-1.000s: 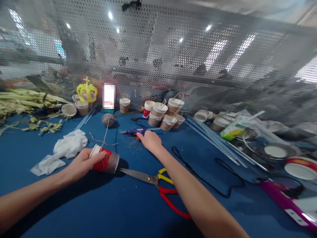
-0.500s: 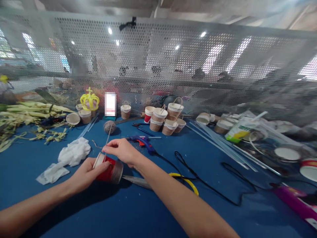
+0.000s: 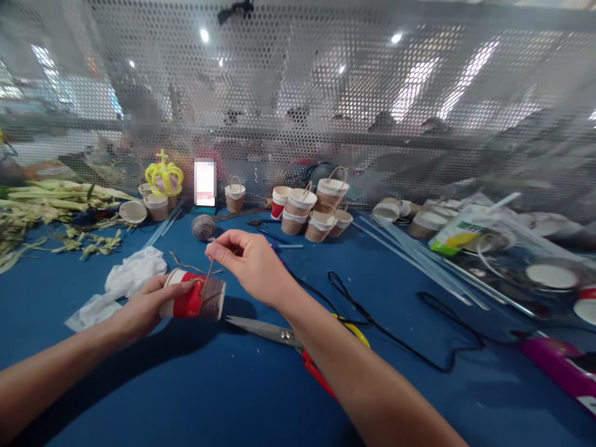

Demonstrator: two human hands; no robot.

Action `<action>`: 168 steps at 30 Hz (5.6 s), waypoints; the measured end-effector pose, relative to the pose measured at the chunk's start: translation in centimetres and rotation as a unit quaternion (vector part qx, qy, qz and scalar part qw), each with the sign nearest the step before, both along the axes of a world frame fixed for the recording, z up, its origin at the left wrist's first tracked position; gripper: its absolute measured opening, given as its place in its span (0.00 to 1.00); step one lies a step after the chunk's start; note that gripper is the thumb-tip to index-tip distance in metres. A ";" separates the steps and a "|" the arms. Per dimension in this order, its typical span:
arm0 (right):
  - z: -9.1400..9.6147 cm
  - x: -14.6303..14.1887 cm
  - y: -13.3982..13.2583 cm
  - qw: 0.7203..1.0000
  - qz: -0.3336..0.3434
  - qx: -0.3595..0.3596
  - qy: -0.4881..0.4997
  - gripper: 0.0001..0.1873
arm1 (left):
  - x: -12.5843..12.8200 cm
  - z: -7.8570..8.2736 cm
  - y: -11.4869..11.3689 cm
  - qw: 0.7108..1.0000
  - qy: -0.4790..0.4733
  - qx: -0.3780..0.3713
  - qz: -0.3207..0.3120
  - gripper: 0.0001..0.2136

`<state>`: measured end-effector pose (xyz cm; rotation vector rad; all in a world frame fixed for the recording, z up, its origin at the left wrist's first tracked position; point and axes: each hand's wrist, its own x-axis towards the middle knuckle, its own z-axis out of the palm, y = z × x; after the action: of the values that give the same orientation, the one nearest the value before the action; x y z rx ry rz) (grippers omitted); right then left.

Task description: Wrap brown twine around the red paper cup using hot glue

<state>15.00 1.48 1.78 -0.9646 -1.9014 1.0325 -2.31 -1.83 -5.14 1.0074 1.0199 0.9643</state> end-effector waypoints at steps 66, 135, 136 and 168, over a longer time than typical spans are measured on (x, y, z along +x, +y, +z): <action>-2.6 -0.6 1.3 0.968 -0.015 0.014 -0.250 0.08 | 0.5 0.8 -2.1 0.997 -0.047 0.041 -0.050 0.07; -2.0 -0.6 0.1 0.992 -0.010 -0.014 -0.124 0.08 | 0.2 0.7 0.0 0.975 -0.164 0.005 0.150 0.06; -1.7 -0.5 0.2 0.991 -0.002 -0.034 -0.129 0.09 | 0.1 0.5 0.0 0.979 -0.147 0.020 0.141 0.07; -1.0 1.1 -0.8 0.984 0.065 0.060 -0.156 0.23 | 0.1 -0.7 0.1 1.000 0.012 0.024 0.006 0.14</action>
<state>16.09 0.64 0.79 -0.9894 -2.2829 0.8654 -2.26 -1.75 -5.88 1.0557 1.0275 0.9923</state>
